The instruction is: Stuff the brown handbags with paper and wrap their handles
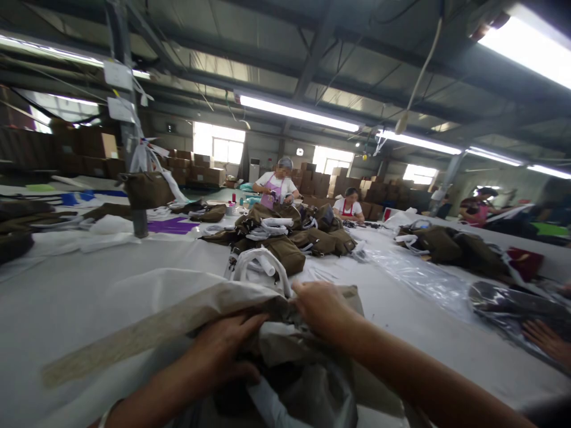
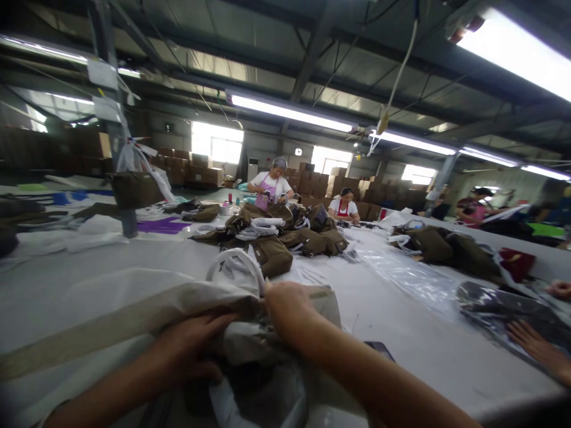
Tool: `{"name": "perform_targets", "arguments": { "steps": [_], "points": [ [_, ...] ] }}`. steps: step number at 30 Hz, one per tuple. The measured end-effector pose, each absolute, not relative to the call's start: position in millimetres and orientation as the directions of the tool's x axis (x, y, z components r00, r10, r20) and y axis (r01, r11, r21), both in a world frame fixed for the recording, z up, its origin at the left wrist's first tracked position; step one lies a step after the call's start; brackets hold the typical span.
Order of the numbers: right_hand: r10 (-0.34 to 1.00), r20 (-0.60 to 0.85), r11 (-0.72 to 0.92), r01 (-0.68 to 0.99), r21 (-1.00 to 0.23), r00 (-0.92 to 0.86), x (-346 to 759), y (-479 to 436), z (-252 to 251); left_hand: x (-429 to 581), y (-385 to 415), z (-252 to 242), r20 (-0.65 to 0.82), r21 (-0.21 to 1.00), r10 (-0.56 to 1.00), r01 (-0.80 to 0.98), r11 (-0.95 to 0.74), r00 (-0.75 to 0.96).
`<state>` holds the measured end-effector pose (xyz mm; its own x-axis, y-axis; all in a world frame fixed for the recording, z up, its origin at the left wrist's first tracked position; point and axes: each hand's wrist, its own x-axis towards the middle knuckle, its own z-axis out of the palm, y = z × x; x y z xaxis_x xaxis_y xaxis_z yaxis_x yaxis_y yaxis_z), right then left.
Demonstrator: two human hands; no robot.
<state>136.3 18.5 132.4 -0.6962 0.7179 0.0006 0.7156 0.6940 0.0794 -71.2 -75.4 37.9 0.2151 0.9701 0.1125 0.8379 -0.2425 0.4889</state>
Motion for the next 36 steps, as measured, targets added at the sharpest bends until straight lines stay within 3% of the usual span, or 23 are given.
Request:
{"name": "perform_targets", "arguments": {
  "steps": [2, 5, 7, 9, 10, 12, 13, 14, 16, 18, 22, 24, 27, 29, 31, 33, 35, 36],
  "points": [
    [0.535, 0.114, 0.843, 0.537, -0.006, -0.837, 126.9, 13.6, 137.4, -74.7, -71.1, 36.3, 0.217, 0.454, 0.945, 0.832, -0.319, 0.244],
    [0.057, 0.197, 0.99, 0.03, -0.139, -0.979, 107.9, 17.9, 125.4, -70.0, -79.2, 27.4, 0.363, 0.38, 0.892, 0.831, -0.406, 0.27],
    [-0.066, 0.149, 0.977, -0.094, -0.192, -0.987, 96.8, 25.4, 112.6, -66.7, -96.0, 10.7, 0.54, 0.33, 0.803, 0.814, -0.478, 0.252],
    [-0.035, 0.093, 0.968, -0.057, -0.244, -0.995, 90.3, 31.9, 104.7, -69.6, -118.6, -12.9, 0.677, 0.356, 0.703, 0.738, -0.573, 0.219],
    [-0.008, 0.075, 0.961, -0.029, -0.274, -0.997, 88.7, 33.8, 103.6, -74.4, -129.9, -25.1, 0.682, 0.443, 0.71, 0.674, -0.591, 0.174],
    [0.04, 0.056, 0.951, 0.021, -0.307, -0.998, 87.2, 34.6, 105.9, -90.7, -147.5, -44.5, 0.511, 0.769, 0.858, 0.476, -0.427, -0.056],
    [0.062, 0.05, 0.95, 0.044, -0.308, -0.997, 86.5, 33.8, 108.2, -101.7, -152.2, -49.7, 0.344, 0.913, 0.912, 0.305, -0.27, -0.224],
    [0.079, 0.041, 0.953, 0.064, -0.297, -0.996, 85.2, 32.6, 110.3, -114.0, -153.6, -51.1, 0.165, 0.985, 0.909, 0.116, -0.129, -0.382],
    [0.1, 0.031, 0.964, 0.089, -0.251, -0.995, 79.9, 29.9, 112.8, -138.7, -146.5, -43.0, -0.108, 0.973, 0.815, -0.23, -0.031, -0.569],
    [0.095, 0.063, 0.976, 0.081, -0.202, -0.993, 71.2, 27.6, 111.8, -157.0, -129.6, -23.6, -0.167, 0.91, 0.776, -0.399, -0.117, -0.608],
    [0.043, 0.202, 0.99, 0.014, -0.143, -0.978, 51.7, 25.8, 99.9, -144.9, -90.6, 26.0, -0.022, 0.807, 0.834, -0.502, -0.311, -0.551],
    [0.111, 0.239, 0.972, 0.055, -0.228, -0.965, 47.4, 27.4, 90.2, -116.5, -79.0, 48.4, 0.037, 0.73, 0.854, -0.569, -0.378, -0.519],
    [0.243, 0.282, 0.903, 0.111, -0.415, -0.928, 54.0, 34.8, 76.1, -79.2, -77.3, 72.4, 0.074, 0.669, 0.92, -0.665, -0.332, -0.385],
    [0.303, 0.419, 0.89, 0.097, -0.445, -0.856, 66.5, 41.3, 70.8, -71.5, -84.6, 76.3, 0.188, 0.67, 0.927, -0.648, -0.363, -0.324],
    [0.358, 0.582, 0.9, 0.104, -0.423, -0.73, 82.7, 45.7, 68.8, -74.3, -96.0, 66.5, 0.287, 0.695, 0.833, -0.496, -0.521, -0.473],
    [0.41, 0.643, 0.894, 0.145, -0.424, -0.646, 100.4, 46.0, 66.4, -77.6, -107.8, 45.3, 0.44, 0.769, 0.672, -0.136, -0.625, -0.595],
    [0.457, 0.598, 0.874, 0.209, -0.439, -0.659, 117.4, 42.2, 59.6, -75.4, -115.5, 21.3, 0.636, 0.771, 0.654, 0.301, -0.561, -0.409],
    [0.469, 0.557, 0.868, 0.242, -0.433, -0.686, 125.0, 39.6, 54.3, -72.3, -116.8, 11.1, 0.665, 0.724, 0.695, 0.463, -0.511, -0.273]
  ]
}}
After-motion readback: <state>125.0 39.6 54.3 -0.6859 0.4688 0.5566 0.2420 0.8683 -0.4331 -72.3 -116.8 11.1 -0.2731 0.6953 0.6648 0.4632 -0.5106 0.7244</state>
